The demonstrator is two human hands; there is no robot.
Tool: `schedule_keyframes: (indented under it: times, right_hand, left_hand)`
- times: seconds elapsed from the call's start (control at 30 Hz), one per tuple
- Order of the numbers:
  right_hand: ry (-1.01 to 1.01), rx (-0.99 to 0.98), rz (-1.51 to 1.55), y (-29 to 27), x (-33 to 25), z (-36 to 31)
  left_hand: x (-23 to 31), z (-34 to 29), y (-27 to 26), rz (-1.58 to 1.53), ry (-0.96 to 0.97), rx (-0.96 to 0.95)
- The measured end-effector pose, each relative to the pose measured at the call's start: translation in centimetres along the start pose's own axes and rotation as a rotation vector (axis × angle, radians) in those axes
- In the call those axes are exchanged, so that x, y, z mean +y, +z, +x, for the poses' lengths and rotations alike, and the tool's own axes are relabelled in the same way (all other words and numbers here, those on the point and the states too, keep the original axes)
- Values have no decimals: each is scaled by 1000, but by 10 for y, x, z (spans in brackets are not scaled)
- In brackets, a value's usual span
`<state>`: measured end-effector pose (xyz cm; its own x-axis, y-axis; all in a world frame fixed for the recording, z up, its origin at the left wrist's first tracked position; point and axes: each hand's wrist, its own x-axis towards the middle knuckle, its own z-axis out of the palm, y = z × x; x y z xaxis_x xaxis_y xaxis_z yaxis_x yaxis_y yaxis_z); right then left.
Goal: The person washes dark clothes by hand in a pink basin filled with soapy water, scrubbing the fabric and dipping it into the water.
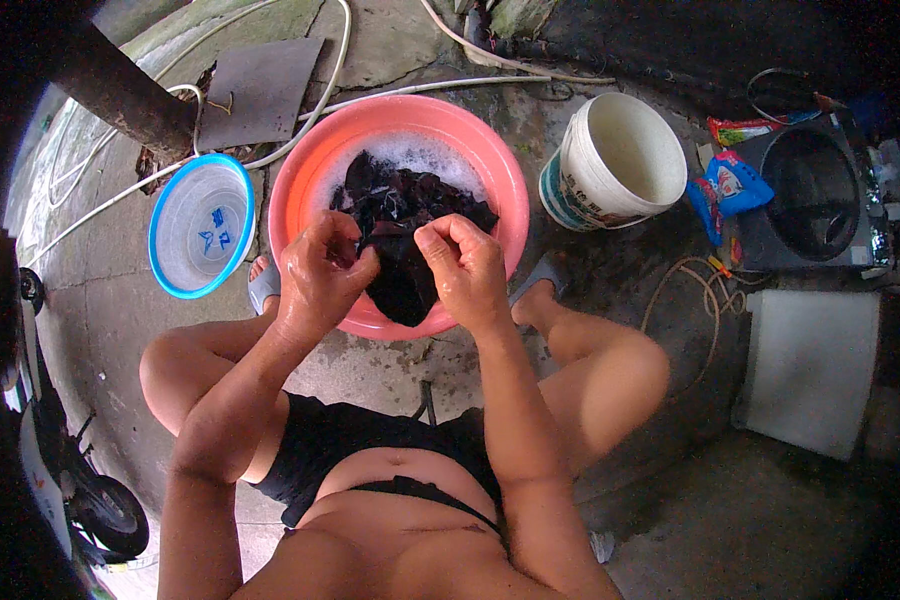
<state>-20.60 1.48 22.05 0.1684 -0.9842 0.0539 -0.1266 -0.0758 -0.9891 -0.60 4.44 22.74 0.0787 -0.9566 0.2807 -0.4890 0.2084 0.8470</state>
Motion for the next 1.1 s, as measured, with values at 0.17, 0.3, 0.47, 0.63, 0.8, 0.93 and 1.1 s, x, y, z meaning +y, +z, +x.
schedule_keyframes:
  times: [0.17, 0.3, 0.47, 0.63, 0.8, 0.93, 1.1]
  right_hand:
    - [-116, -139, -15, 10, -2, 0]
    - [-347, -49, -313, 29, -23, -10]
    - [-551, 130, -583, 29, -21, -8]
    - [-569, 117, -548, 12, -24, -4]
    - [-589, 191, -638, -2, -28, -5]
    - [-605, 264, -662, -14, -32, -1]
    - [-451, 174, -666, -13, -20, -3]
  left_hand:
    - [-5, -5, 2, -177, -164, -137]
    - [-6, -6, -1, -172, -153, -131]
    - [14, 1, -11, -96, -141, -165]
    - [10, 1, -10, -115, 57, -75]
    - [3, 7, -23, 99, 147, -102]
    - [-3, 7, -25, 97, -1, -132]
    - [-14, 2, -16, -132, -86, -108]
